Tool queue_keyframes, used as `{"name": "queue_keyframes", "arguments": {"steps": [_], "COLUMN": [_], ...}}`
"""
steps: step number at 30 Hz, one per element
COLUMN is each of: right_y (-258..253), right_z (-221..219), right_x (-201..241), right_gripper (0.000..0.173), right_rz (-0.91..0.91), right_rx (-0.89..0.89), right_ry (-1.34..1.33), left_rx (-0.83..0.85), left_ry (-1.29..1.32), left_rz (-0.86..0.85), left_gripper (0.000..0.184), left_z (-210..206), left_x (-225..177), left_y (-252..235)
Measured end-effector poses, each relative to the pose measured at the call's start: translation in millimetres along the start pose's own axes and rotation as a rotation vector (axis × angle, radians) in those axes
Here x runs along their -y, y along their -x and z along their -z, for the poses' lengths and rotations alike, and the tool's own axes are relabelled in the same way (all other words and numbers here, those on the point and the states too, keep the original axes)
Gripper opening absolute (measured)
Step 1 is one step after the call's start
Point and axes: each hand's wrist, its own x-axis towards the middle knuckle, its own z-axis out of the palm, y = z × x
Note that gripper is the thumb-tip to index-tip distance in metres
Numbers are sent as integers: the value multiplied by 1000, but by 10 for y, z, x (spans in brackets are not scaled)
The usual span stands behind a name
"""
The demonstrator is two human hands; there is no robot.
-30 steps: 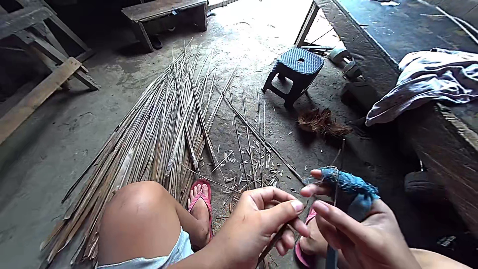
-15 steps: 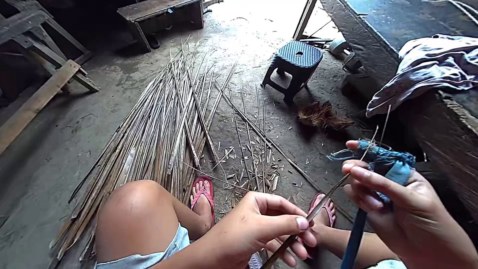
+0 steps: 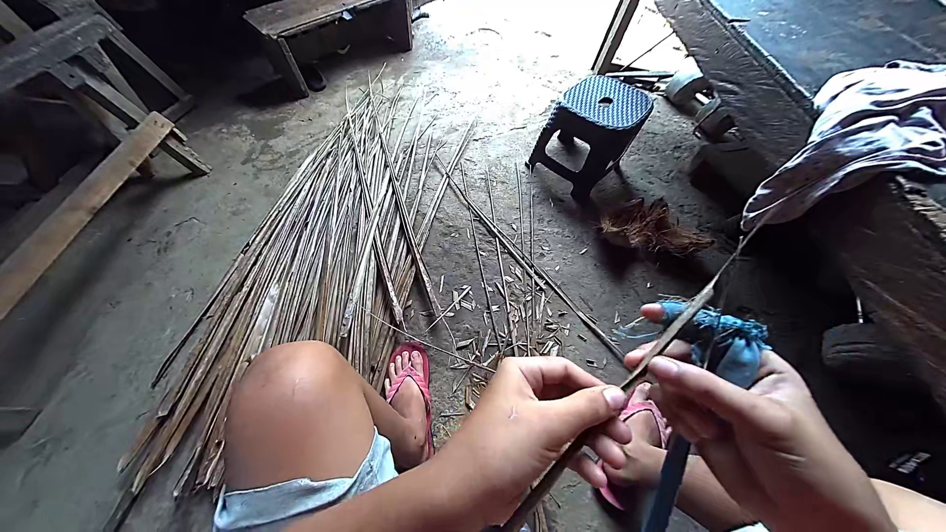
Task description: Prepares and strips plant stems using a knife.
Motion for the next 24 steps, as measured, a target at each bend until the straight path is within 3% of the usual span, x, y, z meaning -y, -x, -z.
{"name": "queue_keyframes", "arguments": {"steps": [7, 9, 10, 13, 15, 24], "right_y": [9, 20, 27, 79, 126, 108], "right_z": [44, 97, 125, 123, 80, 114], "right_x": [-21, -28, -32, -20, -12, -46], "right_gripper": [30, 53, 55, 27, 7, 9], "right_rz": [-1, -82, -124, -162, -167, -102], "right_rx": [48, 194, 295, 533, 537, 632], "right_ry": [19, -11, -37, -42, -44, -92], "left_rx": [22, -26, -43, -52, -43, 19], "left_ry": [-97, -195, -214, -205, -165, -67], "left_rz": [-122, -208, -223, -240, -254, -237], "left_gripper": [16, 12, 12, 11, 9, 14], "left_z": [6, 9, 17, 29, 13, -48], "left_x": [42, 59, 50, 33, 47, 41], "left_y": [-12, -25, -32, -35, -22, 53]}}
